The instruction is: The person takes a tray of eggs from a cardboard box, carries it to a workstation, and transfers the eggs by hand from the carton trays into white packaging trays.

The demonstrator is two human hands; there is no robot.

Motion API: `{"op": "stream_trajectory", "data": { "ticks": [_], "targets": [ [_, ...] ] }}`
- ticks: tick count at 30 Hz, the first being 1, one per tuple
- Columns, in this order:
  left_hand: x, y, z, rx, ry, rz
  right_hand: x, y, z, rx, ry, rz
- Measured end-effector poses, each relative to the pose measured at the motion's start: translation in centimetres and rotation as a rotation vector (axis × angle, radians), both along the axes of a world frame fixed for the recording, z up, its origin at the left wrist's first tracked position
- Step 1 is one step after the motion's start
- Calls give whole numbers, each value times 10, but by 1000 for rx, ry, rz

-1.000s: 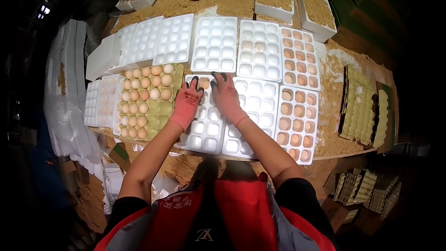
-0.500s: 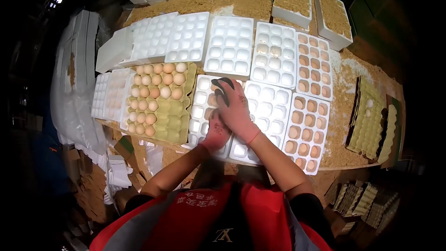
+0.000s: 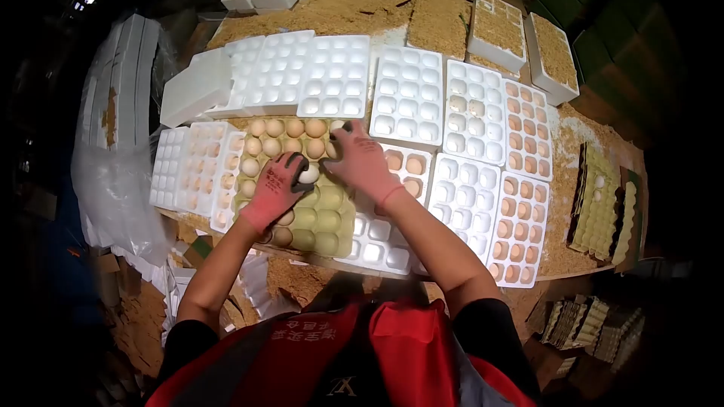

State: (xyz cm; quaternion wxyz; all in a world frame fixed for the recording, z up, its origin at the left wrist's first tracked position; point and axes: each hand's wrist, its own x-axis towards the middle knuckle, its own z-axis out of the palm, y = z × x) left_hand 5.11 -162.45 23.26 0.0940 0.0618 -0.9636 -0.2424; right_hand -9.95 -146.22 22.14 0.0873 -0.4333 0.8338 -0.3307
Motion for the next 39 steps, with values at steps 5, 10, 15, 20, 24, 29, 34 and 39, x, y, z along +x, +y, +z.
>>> {"op": "stream_trajectory", "data": {
  "ticks": [5, 10, 15, 20, 24, 29, 34, 39],
  "targets": [
    [-15, -24, 6, 952, 47, 15, -6, -9, -10, -32, -100, -121],
    [-57, -30, -29, -312, 31, -144, -33, 31, -59, -122, -410, -450],
    [-53, -29, 0, -38, -143, -55, -5, 33, -92, -385, -356, -475],
    [-28, 48, 39, 864, -285, 164, 38, 46, -127, -276, -134, -297],
    [-46, 116, -19, -490, -353, -414, 25, 99, -97, -362, -227, -413],
    [-59, 151, -19, -757, -513, -541, 9, 158, -72, -383, -342, -442],
    [4, 204, -101, -450, -221, -267, 18, 165, -37, -448, -374, -345],
    [45, 194, -26, -95, -77, -161, 9, 89, -20, -339, -144, -89]
  ]
}}
